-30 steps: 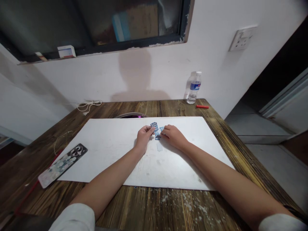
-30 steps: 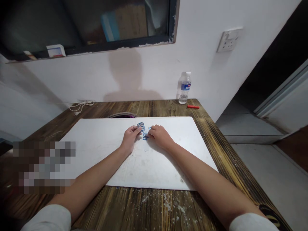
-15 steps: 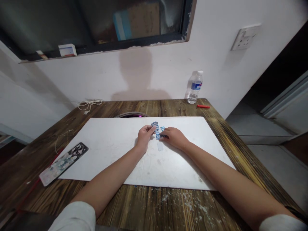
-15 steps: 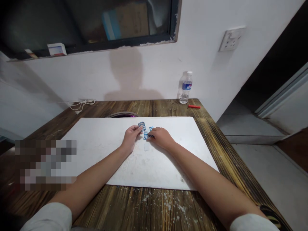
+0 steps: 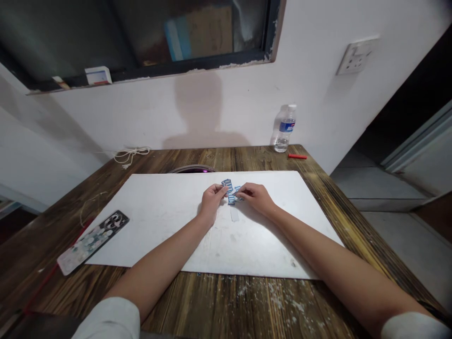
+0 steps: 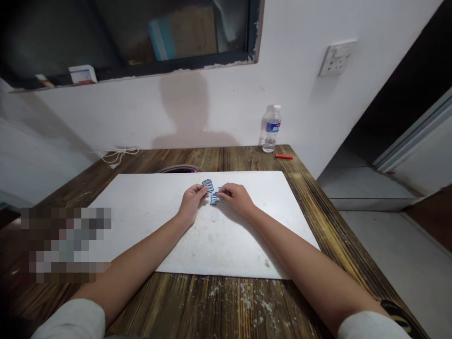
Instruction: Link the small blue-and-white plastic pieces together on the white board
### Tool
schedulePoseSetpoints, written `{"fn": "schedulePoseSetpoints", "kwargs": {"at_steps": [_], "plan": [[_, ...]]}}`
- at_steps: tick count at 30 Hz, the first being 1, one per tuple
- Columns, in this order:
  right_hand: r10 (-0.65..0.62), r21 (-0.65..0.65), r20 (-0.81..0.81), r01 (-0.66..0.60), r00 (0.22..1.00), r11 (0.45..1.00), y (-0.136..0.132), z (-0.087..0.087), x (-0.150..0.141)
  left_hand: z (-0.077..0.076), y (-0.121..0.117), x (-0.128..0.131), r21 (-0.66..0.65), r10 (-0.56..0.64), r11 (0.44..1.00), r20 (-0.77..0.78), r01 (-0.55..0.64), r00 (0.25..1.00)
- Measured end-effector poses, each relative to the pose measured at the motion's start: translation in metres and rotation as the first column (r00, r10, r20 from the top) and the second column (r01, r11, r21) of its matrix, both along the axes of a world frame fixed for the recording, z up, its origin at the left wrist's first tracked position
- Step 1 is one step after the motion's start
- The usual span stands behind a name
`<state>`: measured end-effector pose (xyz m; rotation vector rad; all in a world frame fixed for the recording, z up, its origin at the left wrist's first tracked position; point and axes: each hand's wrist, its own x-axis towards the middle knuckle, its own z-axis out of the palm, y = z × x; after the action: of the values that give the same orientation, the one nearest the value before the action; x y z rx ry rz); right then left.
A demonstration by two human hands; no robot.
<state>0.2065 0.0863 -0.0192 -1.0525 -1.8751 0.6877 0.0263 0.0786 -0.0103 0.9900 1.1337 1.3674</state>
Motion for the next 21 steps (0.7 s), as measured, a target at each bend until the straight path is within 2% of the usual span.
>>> {"fn": "schedulePoseSetpoints", "kwargs": {"at_steps": [4,7,11,16,21], "plan": [[-0.067,-0.152,-0.294,0.023,0.953,0.988,0.0021,-0.0016,-0.0036,0.0001,-0.0007,0.0003,-0.022,-0.020,1.000,0.001,0.020,1.000],[-0.105,-0.214,-0.389,0.022,0.915,0.977,0.0017,-0.0008,-0.0053,-0.0014,-0.0005,0.0000,0.005,-0.048,0.999,-0.009,0.048,0.999],[-0.167,-0.242,-0.384,0.075,0.908,0.967,0.0006,0.0000,-0.0045,-0.0032,-0.0006,-0.0002,0.040,-0.087,0.995,-0.070,0.090,0.994],[-0.194,-0.219,-0.326,0.126,0.925,0.968,-0.0007,0.0005,-0.0031,-0.0023,-0.0038,0.0009,0.006,-0.132,0.991,-0.126,0.134,0.983],[-0.132,-0.229,-0.325,0.058,0.937,0.972,-0.0032,0.0035,-0.0051,-0.0008,-0.0062,0.0017,0.004,-0.144,0.989,-0.179,0.147,0.973]]}}
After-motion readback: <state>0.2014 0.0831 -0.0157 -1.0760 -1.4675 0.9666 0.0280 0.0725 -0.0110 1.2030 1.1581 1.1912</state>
